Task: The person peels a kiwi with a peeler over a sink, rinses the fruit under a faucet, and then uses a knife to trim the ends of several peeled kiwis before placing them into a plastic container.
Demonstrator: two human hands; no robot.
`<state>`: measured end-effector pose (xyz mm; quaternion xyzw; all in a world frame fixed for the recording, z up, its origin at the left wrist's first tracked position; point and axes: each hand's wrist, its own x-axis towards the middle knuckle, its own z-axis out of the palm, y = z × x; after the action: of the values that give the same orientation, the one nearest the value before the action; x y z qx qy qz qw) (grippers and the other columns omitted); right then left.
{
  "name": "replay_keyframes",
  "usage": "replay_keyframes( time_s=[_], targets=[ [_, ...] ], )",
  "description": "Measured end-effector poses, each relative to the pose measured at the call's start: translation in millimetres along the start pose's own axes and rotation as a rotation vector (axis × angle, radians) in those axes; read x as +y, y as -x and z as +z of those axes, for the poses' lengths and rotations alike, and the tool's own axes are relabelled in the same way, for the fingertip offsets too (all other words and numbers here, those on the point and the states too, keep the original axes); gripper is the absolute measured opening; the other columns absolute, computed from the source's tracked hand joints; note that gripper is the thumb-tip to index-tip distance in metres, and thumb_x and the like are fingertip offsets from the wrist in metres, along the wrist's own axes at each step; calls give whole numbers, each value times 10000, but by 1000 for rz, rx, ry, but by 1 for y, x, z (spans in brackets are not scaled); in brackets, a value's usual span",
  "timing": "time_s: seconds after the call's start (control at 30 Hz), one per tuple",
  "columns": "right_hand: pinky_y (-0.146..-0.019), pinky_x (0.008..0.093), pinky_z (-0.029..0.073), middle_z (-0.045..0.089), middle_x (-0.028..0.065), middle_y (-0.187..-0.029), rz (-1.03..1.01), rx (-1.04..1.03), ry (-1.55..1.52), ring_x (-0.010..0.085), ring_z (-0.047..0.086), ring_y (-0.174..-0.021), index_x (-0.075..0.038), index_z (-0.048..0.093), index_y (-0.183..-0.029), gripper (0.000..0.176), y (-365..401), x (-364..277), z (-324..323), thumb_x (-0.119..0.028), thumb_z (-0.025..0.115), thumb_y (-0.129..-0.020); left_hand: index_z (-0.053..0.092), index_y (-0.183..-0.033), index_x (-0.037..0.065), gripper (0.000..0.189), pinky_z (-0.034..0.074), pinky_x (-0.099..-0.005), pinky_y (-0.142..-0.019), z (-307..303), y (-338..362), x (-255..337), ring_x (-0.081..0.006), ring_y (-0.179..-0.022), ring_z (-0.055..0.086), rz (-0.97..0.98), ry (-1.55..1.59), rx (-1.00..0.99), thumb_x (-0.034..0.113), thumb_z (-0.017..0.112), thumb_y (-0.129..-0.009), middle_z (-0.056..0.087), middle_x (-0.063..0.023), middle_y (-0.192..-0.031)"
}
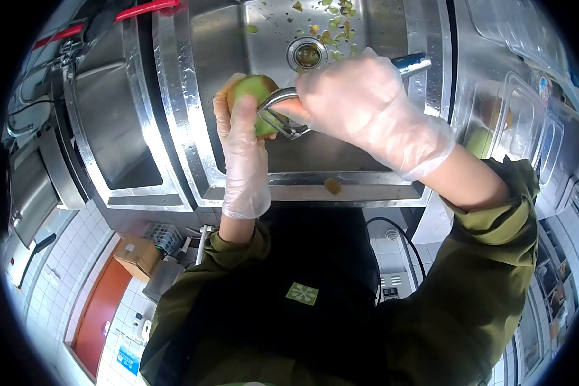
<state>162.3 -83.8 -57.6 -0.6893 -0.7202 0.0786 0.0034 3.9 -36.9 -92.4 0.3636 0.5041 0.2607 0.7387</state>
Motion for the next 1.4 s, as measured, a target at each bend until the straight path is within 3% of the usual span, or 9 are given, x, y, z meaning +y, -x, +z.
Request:
replay_keyframes(
  time_s=[0.17,0.2,0.43,0.77,0.9,0.97,1.2,1.33,1.4],
  targets=[
    [-347,258,378,445,-2,-418,-96,420,230,151,487,-362,-141,499,-550,468,-8,68,22,-470,445,-879,435,-1170,98,513,456,-262,-749,-16,8,-7,-127,-943,526,106,-23,-371,337,668,-780,543,-48,-1046],
    [-336,269,378,422,-3,-402,54,200,284,158,467,-341,-146,491,-541,451,-9,61,17,-455,481,-870,441,-1168,82,524,445,-288,-830,-15,10,1,-152,-964,531,2,-27,-313,353,662,-779,546,-48,-1043],
    [-385,281,430,524,29,-474,-100,41,-73,174,552,-421,-125,568,-578,439,13,26,-12,-447,490,-865,419,-1140,106,468,470,-246,-468,-31,-10,5,-146,-776,592,-173,75,-202,359,626,-805,574,-72,-970],
    [-422,263,444,553,14,-512,-55,-70,35,146,574,-462,-111,599,-640,445,0,11,-14,-489,484,-845,442,-1156,110,451,488,-246,-645,-10,0,10,-131,-870,569,-42,3,-199,324,628,-805,563,-50,-1021],
    [-522,281,490,626,36,-702,-54,193,358,161,633,-657,-97,593,-753,405,0,77,19,-464,463,-868,446,-1167,98,555,476,-301,-803,-37,-2,-9,-167,-954,555,76,-39,-519,382,670,-745,553,-63,-1043],
    [-498,325,491,625,66,-656,352,-386,174,209,633,-604,-75,581,-766,397,-24,62,-4,-430,448,-884,430,-1176,80,694,472,-311,-846,-26,1,9,-180,-951,569,-12,-64,-314,493,700,-687,552,-80,-1031],
    [-426,333,439,476,15,-552,61,543,109,208,542,-525,-98,557,-863,230,6,48,41,-323,512,-863,432,-1184,50,659,461,-258,-674,-38,-4,9,-162,-808,571,-53,-44,-236,541,577,-768,548,-124,-1023],
    [-393,305,441,534,50,-545,130,-142,38,199,557,-449,-92,536,-799,236,19,41,53,-312,507,-877,491,-1129,16,567,388,-245,-567,-32,-2,13,-165,-705,532,-98,130,-177,505,505,-843,563,-157,-1001],
    [-382,300,441,545,63,-540,86,-33,-200,203,554,-424,-86,532,-770,255,17,30,34,-311,498,-885,492,-1134,20,562,389,-246,-568,-30,-5,14,-168,-721,534,-65,169,-151,503,493,-849,562,-160,-1012]
  ],
)
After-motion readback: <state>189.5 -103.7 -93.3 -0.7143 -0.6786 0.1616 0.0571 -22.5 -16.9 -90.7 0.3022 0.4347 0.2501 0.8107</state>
